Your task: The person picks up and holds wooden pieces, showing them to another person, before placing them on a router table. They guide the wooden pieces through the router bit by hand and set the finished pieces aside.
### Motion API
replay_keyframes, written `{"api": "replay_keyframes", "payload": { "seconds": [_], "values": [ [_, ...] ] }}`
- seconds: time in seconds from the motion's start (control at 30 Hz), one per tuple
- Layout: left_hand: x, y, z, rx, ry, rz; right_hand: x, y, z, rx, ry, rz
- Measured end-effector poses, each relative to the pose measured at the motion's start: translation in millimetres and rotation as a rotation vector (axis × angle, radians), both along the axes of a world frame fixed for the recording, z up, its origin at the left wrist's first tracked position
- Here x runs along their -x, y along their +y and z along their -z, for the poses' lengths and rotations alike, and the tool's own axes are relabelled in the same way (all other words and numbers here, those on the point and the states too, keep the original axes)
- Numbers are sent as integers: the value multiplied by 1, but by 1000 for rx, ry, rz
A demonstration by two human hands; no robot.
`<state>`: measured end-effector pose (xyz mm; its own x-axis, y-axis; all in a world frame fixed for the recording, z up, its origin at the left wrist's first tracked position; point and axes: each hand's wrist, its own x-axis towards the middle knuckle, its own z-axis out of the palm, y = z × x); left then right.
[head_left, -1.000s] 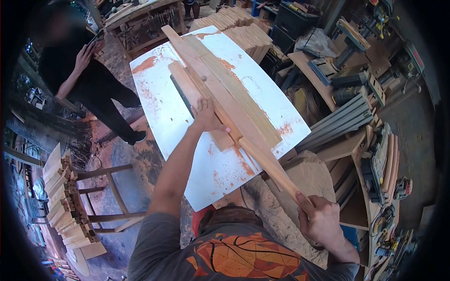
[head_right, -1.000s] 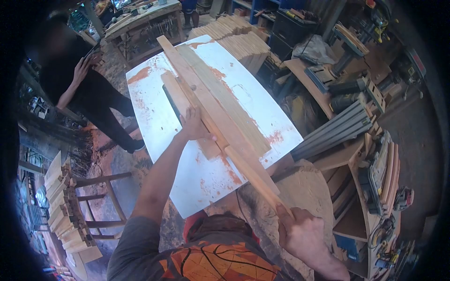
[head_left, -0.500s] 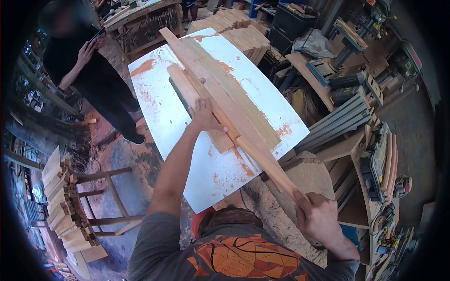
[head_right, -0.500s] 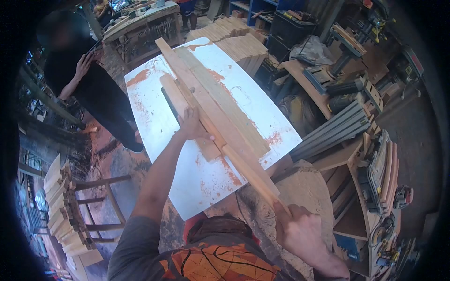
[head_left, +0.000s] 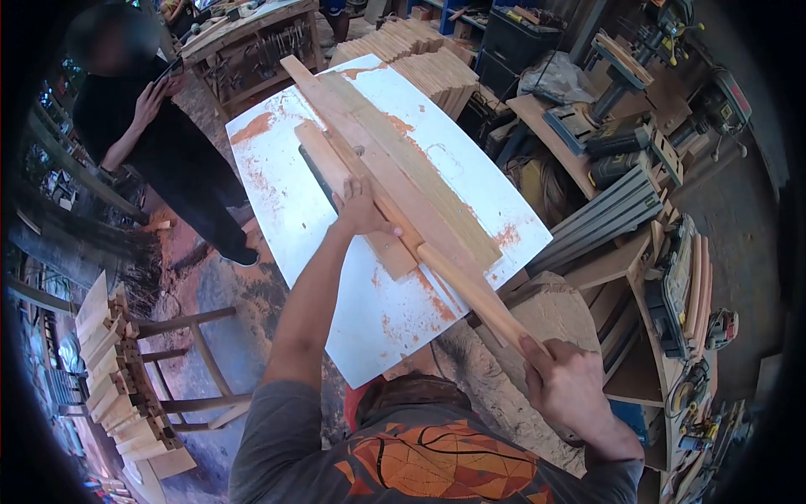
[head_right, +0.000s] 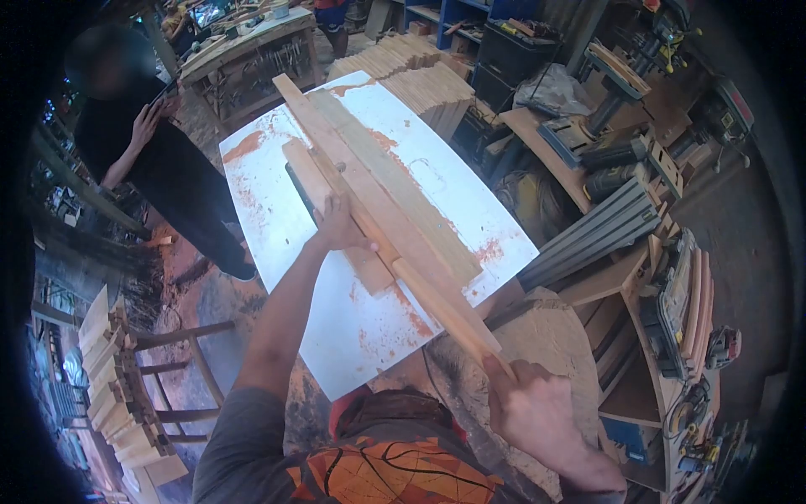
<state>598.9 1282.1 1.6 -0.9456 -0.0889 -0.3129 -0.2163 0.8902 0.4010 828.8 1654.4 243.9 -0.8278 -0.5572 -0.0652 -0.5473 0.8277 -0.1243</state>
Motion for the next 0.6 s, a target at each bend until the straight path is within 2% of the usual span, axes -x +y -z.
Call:
{"api": "replay_keyframes", "payload": {
  "seconds": [0.53,0.6],
  "values": [
    [13,-14,6,-8,13,-2,12,-13,-1,-35,-6,-19],
    [13,-14,2,-5,1,-2,13,-14,2,-13,56,7]
  ]
}}
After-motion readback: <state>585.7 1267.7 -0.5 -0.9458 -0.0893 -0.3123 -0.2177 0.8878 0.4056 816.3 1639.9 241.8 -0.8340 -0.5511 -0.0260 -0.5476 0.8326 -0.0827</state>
